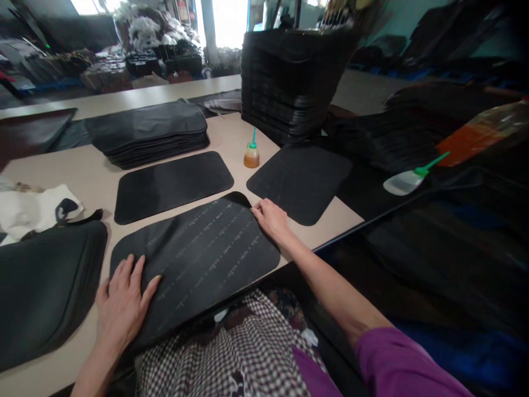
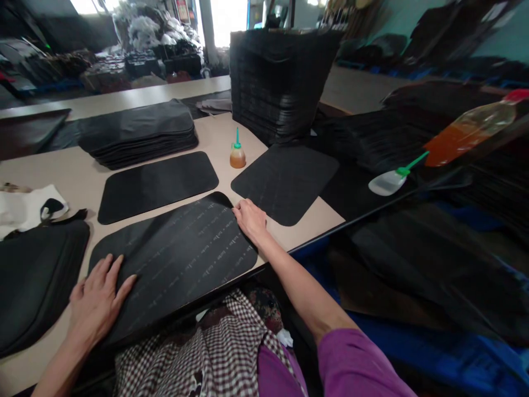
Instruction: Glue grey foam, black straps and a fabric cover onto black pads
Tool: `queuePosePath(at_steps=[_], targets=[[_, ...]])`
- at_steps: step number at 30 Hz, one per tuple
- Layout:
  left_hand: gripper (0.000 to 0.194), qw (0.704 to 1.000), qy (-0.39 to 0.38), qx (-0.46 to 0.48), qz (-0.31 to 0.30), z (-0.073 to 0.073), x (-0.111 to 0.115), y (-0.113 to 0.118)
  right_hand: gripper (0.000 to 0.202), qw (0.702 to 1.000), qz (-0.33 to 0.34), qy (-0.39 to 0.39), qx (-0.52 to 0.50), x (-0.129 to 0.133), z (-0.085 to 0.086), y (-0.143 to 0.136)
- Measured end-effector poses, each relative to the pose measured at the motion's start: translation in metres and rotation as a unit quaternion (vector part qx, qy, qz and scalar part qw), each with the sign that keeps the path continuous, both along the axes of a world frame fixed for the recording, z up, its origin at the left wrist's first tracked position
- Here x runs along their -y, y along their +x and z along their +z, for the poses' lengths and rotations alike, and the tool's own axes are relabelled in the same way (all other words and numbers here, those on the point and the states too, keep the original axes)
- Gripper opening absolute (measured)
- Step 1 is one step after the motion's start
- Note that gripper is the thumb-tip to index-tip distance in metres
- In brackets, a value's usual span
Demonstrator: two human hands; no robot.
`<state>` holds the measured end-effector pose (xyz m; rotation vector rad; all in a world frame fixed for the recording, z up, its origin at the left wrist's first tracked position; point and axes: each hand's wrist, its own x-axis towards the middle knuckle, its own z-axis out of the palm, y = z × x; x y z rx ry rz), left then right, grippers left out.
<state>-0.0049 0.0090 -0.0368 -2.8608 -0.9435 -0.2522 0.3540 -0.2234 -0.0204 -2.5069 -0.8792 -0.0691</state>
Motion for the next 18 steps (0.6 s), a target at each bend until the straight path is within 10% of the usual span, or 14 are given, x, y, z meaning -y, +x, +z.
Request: queuePosePath(at_steps=[18], targets=[[0.07,0.999,0.014,-0.031,-0.015,0.0005,-0.0012,-0.0023,0.018,1.0,-0.02,-0.016,0.01,-0.0018,-0.0002,-0.0015]])
